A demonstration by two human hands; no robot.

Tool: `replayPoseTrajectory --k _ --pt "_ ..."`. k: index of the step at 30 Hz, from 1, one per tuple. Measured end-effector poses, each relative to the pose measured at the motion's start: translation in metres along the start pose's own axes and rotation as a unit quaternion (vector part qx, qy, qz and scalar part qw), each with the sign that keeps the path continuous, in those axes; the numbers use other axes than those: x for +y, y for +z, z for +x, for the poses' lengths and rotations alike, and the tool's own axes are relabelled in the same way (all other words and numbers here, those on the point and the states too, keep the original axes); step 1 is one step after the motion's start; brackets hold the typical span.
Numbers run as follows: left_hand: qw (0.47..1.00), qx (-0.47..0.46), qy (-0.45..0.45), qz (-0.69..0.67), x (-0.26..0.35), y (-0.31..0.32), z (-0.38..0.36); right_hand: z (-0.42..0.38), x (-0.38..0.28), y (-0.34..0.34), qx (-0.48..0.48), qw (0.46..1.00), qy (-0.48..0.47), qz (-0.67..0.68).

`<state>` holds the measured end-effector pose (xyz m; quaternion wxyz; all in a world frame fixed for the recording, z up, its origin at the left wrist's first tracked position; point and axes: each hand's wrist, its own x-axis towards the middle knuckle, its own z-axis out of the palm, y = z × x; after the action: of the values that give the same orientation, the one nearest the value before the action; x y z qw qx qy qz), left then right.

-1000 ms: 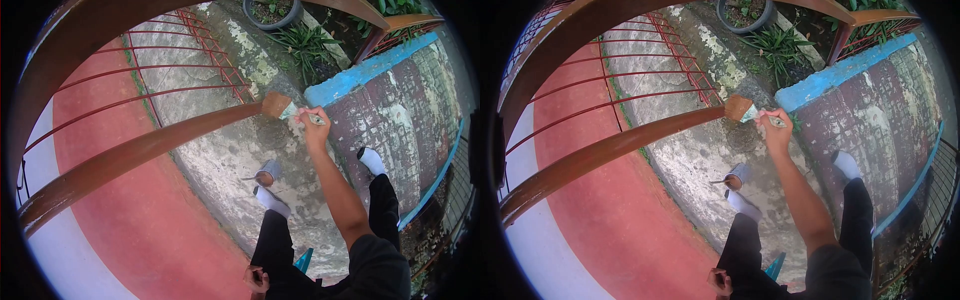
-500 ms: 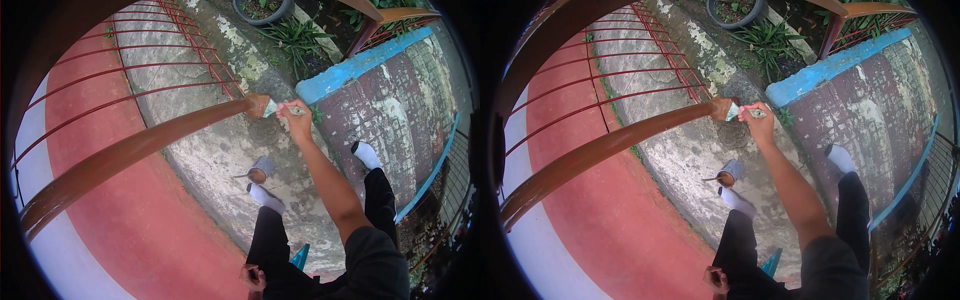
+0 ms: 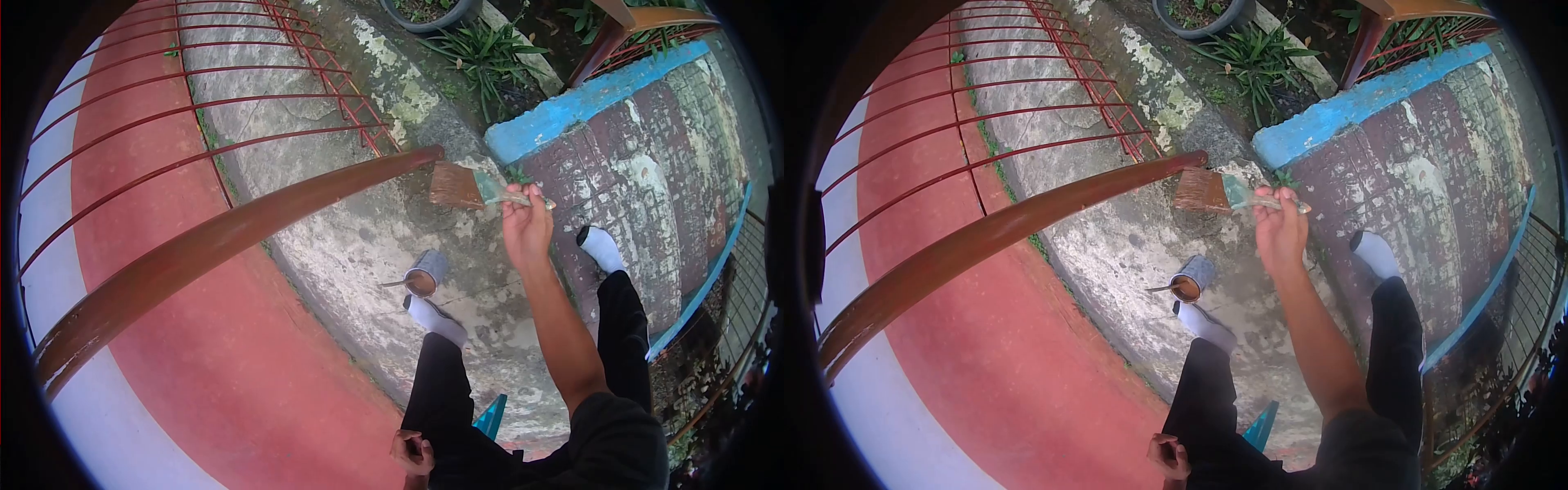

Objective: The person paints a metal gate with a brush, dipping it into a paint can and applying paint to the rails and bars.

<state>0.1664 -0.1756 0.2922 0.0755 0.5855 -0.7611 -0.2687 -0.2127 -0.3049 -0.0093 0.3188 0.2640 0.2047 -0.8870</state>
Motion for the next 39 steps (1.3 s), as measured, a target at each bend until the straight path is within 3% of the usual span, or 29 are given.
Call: replayPoseTrajectory --k 5,7,10,16,18,22,26,28,31,39 --pt "1.0 0.001 0.013 0.014 0.003 0.001 0.003 -0.013 0.005 0.067 -0.054 0.998 0.034 -0.005" --pt "1.0 0.0 0.009 0.014 0.002 0.0 0.003 -0.007 0.016 0.075 -0.152 0.988 0.022 -0.035" --pt "1.0 -0.015 -0.024 0.002 0.006 -0.001 0.002 0.001 0.03 0.089 -0.209 0.976 0.058 -0.03" --pt "0.999 -0.015 -0.039 -0.001 0.008 -0.001 0.002 0.037 0.063 0.055 -0.195 0.97 0.062 -0.133" --pt "1.0 -0.01 -0.021 0.011 0.005 -0.001 0.004 0.048 0.059 0.042 -0.136 0.969 0.034 -0.201" --pt "1.0 -0.001 0.008 0.023 0.002 -0.001 0.006 0.044 0.035 0.04 -0.106 0.948 -0.037 -0.299" --pt "1.0 -0.003 0.004 0.026 -0.002 -0.002 0.002 0.011 0.023 0.067 -0.149 0.973 -0.036 -0.174" --pt "1.0 0.001 0.005 0.027 0.0 -0.001 0.003 -0.008 0.024 0.09 -0.258 0.961 0.019 -0.093" --pt "1.0 0.003 -0.009 0.019 0.002 0.001 0.003 -0.012 0.04 0.098 -0.3 0.938 -0.006 -0.176" --pt "1.0 0.005 0.0 0.022 0.012 0.005 0.009 0.068 0.055 0.013 -0.165 0.93 -0.006 -0.328"
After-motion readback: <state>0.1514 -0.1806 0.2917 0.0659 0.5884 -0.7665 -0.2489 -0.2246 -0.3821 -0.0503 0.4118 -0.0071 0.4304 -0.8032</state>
